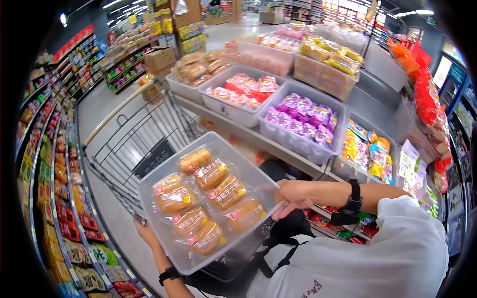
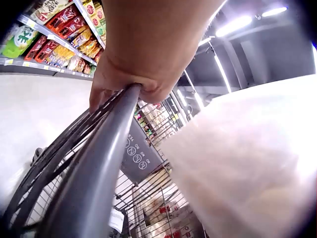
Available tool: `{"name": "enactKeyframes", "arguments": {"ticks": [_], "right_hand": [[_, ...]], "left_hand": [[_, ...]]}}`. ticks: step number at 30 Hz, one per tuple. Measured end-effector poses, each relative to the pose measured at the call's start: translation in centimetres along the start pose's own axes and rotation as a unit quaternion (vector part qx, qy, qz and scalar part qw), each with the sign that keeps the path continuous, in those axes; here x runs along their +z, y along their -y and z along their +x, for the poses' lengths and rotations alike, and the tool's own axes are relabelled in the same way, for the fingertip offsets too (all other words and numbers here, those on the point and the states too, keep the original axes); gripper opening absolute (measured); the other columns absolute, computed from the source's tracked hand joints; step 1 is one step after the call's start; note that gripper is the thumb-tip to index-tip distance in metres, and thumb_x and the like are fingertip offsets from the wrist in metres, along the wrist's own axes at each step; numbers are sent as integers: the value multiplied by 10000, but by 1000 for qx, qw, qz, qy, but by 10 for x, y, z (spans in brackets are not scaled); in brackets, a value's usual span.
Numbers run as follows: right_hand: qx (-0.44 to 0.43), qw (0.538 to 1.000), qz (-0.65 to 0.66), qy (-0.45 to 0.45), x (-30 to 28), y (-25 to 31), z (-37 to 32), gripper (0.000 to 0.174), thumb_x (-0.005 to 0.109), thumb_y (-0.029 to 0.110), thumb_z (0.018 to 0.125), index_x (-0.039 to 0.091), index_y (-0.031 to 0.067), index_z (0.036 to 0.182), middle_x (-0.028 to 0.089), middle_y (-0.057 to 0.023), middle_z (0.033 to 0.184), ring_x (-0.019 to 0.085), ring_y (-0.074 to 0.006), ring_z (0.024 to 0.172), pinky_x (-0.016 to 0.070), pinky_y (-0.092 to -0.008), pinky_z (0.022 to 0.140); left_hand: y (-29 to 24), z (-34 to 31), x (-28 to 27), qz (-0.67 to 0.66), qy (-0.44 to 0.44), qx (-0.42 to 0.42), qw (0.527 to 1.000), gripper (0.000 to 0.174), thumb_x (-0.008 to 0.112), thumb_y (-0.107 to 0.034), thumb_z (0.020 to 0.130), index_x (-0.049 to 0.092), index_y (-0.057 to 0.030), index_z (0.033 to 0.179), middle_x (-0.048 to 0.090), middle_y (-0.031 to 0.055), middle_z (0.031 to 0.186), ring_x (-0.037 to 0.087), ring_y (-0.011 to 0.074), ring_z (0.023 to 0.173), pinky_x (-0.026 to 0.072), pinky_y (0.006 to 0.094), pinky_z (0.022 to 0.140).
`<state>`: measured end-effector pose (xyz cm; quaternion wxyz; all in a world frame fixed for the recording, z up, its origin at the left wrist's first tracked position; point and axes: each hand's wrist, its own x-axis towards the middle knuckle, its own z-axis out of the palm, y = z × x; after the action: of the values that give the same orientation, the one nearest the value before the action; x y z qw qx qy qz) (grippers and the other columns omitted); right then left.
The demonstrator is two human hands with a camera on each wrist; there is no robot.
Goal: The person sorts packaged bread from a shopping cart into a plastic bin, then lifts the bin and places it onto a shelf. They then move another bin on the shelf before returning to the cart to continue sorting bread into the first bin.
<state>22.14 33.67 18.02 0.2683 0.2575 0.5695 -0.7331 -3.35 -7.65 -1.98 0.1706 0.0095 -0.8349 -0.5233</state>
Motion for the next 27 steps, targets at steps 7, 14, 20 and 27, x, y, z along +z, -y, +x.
{"name": "enactKeyframes", "arguments": {"ticks": [7,14,20,27], "right_hand": [[18,996,81,-19,-3,-11,-134,629,452,68,930,260,10,1526,666,-323,1089,736,-332,896,636,-389,767],[-81,964,177,-178,-15,-50,-238,600,452,2,930,288,-25,1507,627,-321,1153,716,-391,948,637,-394,821],[-116,924,237,-277,-18,-91,-306,649,427,-22,894,263,-15,1522,628,-364,1116,733,-386,850,656,-350,704],[-199,854,338,-341,-55,-98,-351,512,364,34,952,337,-62,1454,585,-405,1184,713,-452,872,652,-332,675]], "left_hand": [[2,-6,-6,18,25,-5,999,530,464,50,917,403,18,1442,453,193,1480,488,310,1315,449,390,1012],[9,9,-14,-59,42,-91,993,570,436,56,933,392,-83,1484,414,116,1529,475,299,1305,507,431,912],[32,17,-29,-107,19,-164,980,589,448,23,936,372,-126,1500,371,130,1560,452,330,1329,502,471,903],[45,23,-41,-102,-31,-167,980,567,446,19,960,376,-150,1497,375,91,1557,474,318,1285,523,430,843]]}}
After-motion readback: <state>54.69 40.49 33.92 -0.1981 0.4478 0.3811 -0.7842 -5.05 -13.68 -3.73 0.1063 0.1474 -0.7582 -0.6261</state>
